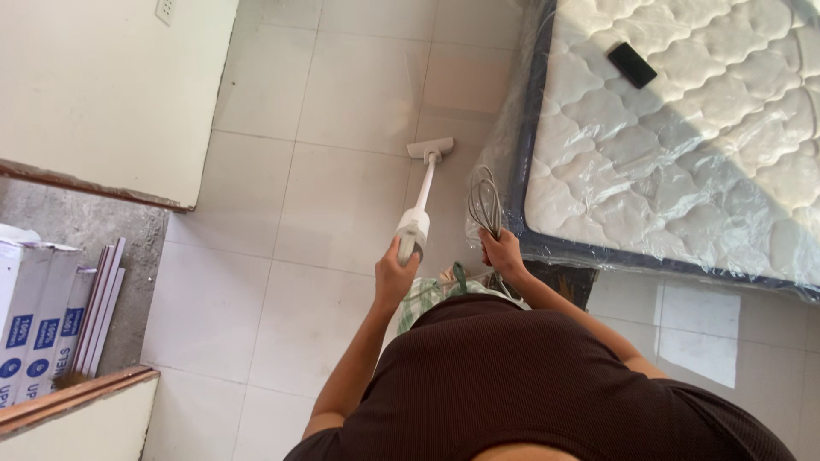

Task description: The person uses a corded stick vacuum to clean a tiled floor in a room. They move the vacuum head back and forth across the floor, navigating around a mattress and a small stool.

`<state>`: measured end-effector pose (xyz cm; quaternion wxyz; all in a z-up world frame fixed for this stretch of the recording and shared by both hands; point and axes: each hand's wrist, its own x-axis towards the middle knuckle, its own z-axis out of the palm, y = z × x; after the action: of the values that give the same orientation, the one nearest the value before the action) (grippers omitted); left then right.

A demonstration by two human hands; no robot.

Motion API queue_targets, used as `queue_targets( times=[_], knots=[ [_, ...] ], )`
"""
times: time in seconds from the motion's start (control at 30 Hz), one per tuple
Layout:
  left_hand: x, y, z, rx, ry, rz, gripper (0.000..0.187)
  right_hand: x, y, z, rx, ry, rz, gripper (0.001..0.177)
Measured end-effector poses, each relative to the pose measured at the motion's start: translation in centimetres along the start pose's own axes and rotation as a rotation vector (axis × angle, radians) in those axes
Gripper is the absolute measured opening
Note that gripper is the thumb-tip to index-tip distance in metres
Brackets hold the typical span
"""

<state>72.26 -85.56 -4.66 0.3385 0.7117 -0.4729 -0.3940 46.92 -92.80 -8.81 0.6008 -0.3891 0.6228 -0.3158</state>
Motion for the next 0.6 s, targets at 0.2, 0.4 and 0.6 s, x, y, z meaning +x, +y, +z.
queue_targets(
  times=[0.2,0.4,0.6],
  knots=[
    [4.2,2.9,1.1,0.022,0.09,0.119,0.06,2.1,-1.0,2.2,0.078,0.002,0.071,0.036],
    [10.8,7.8,1.0,0.063,-0.13,-0.045,0.064,5.9,-4.5,5.7,0.064,-0.009,0.082,0.038],
    [18.4,5.3,1.1,-0.297,-0.351,0.017,0.062,9.8,-9.3,10.1,0.187,0.032,0.102,0.034]
  ],
)
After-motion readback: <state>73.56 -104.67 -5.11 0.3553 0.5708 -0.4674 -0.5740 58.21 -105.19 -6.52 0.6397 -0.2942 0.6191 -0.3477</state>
